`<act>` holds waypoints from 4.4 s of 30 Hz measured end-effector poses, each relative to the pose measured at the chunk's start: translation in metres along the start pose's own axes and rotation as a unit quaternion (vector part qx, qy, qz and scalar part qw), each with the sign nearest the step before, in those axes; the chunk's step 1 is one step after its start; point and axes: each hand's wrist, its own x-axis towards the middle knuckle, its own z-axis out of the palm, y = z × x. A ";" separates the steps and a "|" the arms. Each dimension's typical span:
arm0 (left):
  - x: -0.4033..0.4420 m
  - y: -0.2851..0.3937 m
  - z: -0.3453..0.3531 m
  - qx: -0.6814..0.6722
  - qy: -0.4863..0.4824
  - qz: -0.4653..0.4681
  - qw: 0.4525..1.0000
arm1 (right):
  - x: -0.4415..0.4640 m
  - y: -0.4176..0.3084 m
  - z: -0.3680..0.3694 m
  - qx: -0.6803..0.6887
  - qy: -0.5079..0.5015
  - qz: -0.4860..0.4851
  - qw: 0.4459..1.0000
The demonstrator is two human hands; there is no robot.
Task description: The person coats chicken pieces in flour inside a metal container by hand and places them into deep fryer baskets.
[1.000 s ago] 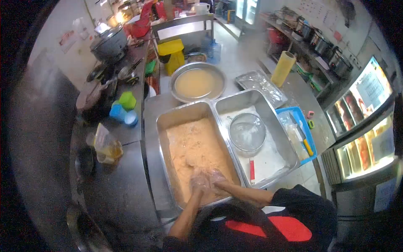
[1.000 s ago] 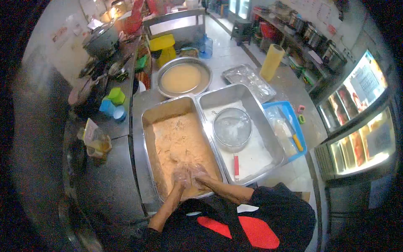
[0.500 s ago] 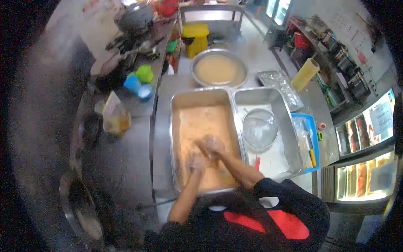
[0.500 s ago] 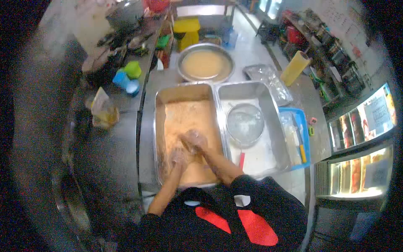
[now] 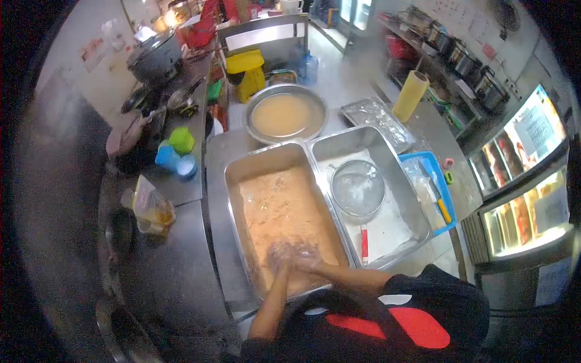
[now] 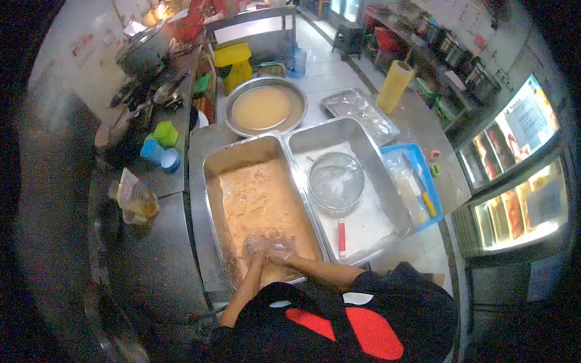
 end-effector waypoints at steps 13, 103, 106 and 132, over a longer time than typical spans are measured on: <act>0.037 -0.011 -0.045 -0.135 -0.175 0.024 0.975 | -0.036 0.008 -0.030 0.092 0.029 0.067 0.993; -0.076 0.037 -0.166 -0.941 -0.138 -0.020 0.309 | 0.012 -0.043 -0.156 0.351 0.149 -0.135 0.915; -0.048 -0.015 -0.070 -0.946 -0.161 0.016 0.282 | 0.016 -0.047 -0.168 0.213 0.223 -0.130 0.942; -0.100 0.006 -0.167 -0.943 0.028 -0.016 0.332 | 0.045 0.018 -0.093 0.347 0.057 0.037 0.935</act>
